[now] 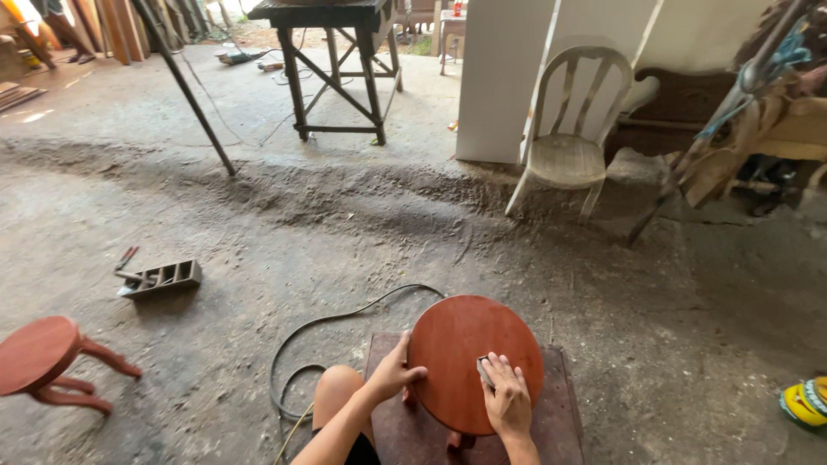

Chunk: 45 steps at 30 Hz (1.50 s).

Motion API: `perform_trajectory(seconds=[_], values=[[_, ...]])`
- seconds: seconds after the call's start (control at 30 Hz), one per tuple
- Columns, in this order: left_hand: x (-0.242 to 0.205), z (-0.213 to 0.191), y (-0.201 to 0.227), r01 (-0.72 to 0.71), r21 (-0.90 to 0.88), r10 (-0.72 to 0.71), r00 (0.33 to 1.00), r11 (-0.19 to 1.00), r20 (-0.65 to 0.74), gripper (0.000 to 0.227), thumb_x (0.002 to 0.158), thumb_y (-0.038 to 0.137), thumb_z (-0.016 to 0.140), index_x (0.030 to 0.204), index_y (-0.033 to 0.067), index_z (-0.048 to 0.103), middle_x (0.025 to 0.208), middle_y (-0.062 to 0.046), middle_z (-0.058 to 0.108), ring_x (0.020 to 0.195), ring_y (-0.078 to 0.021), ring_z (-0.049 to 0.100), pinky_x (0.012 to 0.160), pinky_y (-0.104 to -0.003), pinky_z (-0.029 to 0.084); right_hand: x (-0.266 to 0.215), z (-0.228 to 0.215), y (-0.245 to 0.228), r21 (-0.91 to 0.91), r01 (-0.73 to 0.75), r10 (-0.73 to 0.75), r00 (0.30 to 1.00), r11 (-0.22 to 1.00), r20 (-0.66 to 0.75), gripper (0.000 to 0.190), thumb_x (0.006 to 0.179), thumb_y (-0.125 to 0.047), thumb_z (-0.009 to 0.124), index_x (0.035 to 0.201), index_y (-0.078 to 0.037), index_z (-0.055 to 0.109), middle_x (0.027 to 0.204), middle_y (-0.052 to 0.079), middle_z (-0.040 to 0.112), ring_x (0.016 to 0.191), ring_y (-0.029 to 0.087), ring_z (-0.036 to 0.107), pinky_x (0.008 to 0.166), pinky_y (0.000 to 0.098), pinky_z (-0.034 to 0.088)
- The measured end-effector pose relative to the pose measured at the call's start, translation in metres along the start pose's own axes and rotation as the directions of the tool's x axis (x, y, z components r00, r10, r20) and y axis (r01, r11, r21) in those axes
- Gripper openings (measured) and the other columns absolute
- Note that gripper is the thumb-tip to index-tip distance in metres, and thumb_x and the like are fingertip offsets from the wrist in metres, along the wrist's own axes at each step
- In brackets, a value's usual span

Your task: The person sands the wooden top and legs of a small stool with a piece of sandpaper.

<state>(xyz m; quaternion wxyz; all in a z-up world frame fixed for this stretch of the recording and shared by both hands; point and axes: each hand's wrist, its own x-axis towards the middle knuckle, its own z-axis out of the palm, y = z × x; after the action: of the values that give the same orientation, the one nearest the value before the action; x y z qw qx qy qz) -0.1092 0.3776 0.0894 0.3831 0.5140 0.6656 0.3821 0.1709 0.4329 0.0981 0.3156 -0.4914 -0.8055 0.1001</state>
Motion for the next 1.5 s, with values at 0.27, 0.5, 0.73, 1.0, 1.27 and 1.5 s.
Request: perform_trajectory(seconds=[0.27, 0.5, 0.73, 1.0, 1.27, 1.5], values=[[-0.002, 0.021, 0.017, 0.063, -0.254, -0.106, 0.982, 0.965, -0.159, 0.063, 0.083, 0.024, 0.081, 0.137, 0.0034, 0.055, 0.123, -0.013, 0.074, 0.110, -0.0210, 0.073, 0.095, -0.035, 0.058, 0.005, -0.009, -0.007, 0.006, -0.075, 0.075, 0.997, 0.997, 0.026, 0.033, 0.089, -0.020, 0.068, 0.121, -0.017, 0.075, 0.137, 0.000, 0.066, 0.134, 0.024, 0.056, 0.114, 0.0441, 0.040], [-0.015, 0.016, 0.029, 0.037, -0.159, -0.060, 0.987, 0.987, -0.146, 0.062, 0.086, 0.026, 0.078, 0.139, 0.0044, 0.053, 0.126, -0.013, 0.072, 0.113, -0.0211, 0.072, 0.096, -0.034, 0.057, 0.000, -0.011, -0.007, 0.001, -0.040, 0.040, 0.999, 0.999, 0.005, 0.033, 0.088, -0.021, 0.069, 0.120, -0.016, 0.075, 0.136, 0.001, 0.067, 0.133, 0.024, 0.057, 0.113, 0.0441, 0.041], [-0.027, 0.015, 0.023, 0.093, -0.079, -0.100, 0.990, 0.993, -0.100, 0.065, 0.089, 0.032, 0.076, 0.142, 0.0064, 0.049, 0.124, -0.015, 0.072, 0.109, -0.0241, 0.072, 0.094, -0.036, 0.057, -0.002, -0.009, -0.006, -0.008, -0.024, 0.024, 1.000, 1.000, -0.007, 0.033, 0.088, -0.022, 0.068, 0.121, -0.016, 0.074, 0.135, 0.002, 0.067, 0.132, 0.025, 0.057, 0.112, 0.0452, 0.041], [-0.035, 0.008, 0.024, 0.132, 0.001, -0.132, 0.986, 0.991, -0.105, 0.055, 0.087, 0.036, 0.078, 0.128, 0.0034, 0.062, 0.096, -0.014, 0.078, 0.072, -0.0209, 0.074, 0.066, -0.034, 0.058, -0.004, -0.007, -0.008, -0.014, -0.025, 0.024, 0.999, 1.000, -0.036, 0.034, 0.087, -0.022, 0.069, 0.120, -0.016, 0.075, 0.135, 0.002, 0.067, 0.132, 0.024, 0.058, 0.112, 0.0450, 0.042], [-0.034, 0.007, 0.028, 0.198, -0.093, -0.204, 0.977, 0.976, -0.068, 0.048, 0.086, 0.036, 0.081, 0.112, -0.0010, 0.065, 0.087, -0.010, 0.077, 0.062, -0.0149, 0.072, 0.054, -0.031, 0.056, -0.003, -0.010, -0.007, -0.017, -0.059, 0.059, 0.998, 0.998, 0.003, 0.033, 0.089, -0.023, 0.069, 0.121, -0.018, 0.075, 0.136, 0.000, 0.067, 0.133, 0.022, 0.057, 0.114, 0.0447, 0.041], [-0.037, 0.002, 0.036, 0.218, -0.022, -0.219, 0.975, 0.976, -0.048, 0.049, 0.088, 0.042, 0.078, 0.103, -0.0027, 0.065, 0.084, -0.012, 0.078, 0.065, -0.0164, 0.075, 0.059, -0.031, 0.058, -0.002, -0.008, -0.007, -0.013, -0.070, 0.070, 0.998, 0.997, 0.004, 0.035, 0.088, -0.023, 0.069, 0.121, -0.017, 0.075, 0.136, 0.001, 0.067, 0.134, 0.023, 0.057, 0.114, 0.0447, 0.041]])
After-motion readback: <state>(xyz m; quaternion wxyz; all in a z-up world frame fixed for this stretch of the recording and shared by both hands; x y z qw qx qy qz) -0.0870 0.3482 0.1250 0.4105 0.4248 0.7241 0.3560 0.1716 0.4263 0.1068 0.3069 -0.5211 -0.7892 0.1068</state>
